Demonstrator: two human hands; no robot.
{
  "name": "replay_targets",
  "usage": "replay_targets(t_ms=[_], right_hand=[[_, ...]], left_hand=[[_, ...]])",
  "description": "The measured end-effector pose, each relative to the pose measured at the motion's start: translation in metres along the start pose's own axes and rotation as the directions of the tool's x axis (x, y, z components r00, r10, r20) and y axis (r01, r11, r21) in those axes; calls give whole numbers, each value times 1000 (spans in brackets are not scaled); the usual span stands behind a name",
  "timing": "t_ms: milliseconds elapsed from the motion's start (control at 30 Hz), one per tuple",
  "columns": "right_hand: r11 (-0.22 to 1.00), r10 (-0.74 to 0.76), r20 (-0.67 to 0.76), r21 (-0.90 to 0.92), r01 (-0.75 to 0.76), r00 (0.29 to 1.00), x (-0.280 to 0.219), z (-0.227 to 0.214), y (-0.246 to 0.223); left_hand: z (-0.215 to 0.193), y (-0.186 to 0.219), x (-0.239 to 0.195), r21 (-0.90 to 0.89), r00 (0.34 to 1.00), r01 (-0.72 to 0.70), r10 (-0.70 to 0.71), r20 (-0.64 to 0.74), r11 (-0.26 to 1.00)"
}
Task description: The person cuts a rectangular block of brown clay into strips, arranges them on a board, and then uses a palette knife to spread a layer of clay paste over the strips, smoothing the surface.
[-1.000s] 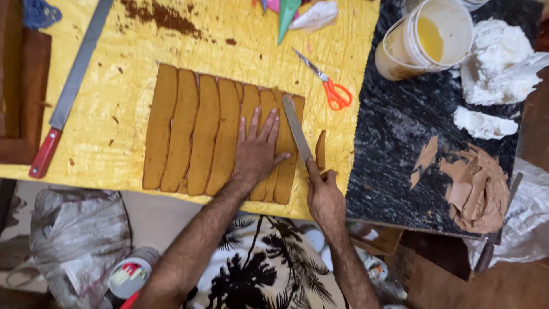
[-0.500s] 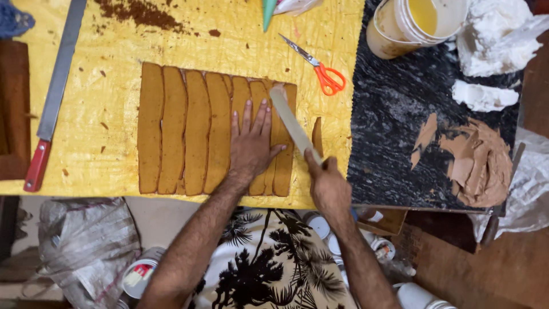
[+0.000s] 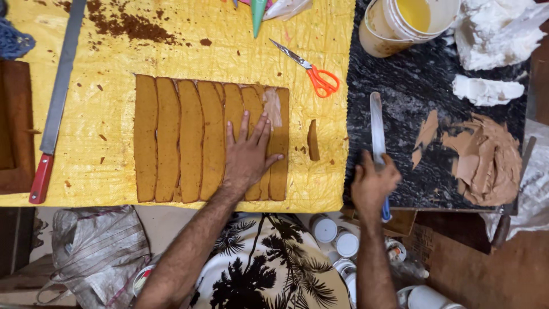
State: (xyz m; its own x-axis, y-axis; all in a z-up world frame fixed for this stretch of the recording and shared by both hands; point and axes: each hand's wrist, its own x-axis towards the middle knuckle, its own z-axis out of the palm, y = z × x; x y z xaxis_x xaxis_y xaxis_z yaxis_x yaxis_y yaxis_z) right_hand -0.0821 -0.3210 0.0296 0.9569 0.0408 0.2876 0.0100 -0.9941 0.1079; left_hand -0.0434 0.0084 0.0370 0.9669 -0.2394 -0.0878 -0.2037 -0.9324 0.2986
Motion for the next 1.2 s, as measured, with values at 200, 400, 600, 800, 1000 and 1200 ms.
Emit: replay_targets(t_ms=[200, 400, 600, 800, 1000, 1200], right_hand=[[804, 25, 401, 536, -257, 916, 45, 23, -90], [617, 113, 722, 488, -618, 682, 84, 27, -99], [316, -134, 665, 731, -605, 735, 135, -20, -103], [407, -353, 639, 763, -503, 683, 197, -24, -148], [598, -523, 492, 793, -112, 696, 228, 7, -172], [502, -599, 404, 862, -68, 692, 239, 28, -170]], left_hand=[[2, 7, 0, -66, 999, 51, -50, 15, 997], [7, -15, -24, -301, 988, 6, -52, -146, 954], [8, -12, -22, -306, 988, 47, -90, -127, 951], [3, -15, 6, -337, 987, 119, -149, -64, 934], [1, -11, 29, -234, 987, 134, -150, -54, 963], [3, -5, 48, -144, 989, 146, -149, -7, 979]])
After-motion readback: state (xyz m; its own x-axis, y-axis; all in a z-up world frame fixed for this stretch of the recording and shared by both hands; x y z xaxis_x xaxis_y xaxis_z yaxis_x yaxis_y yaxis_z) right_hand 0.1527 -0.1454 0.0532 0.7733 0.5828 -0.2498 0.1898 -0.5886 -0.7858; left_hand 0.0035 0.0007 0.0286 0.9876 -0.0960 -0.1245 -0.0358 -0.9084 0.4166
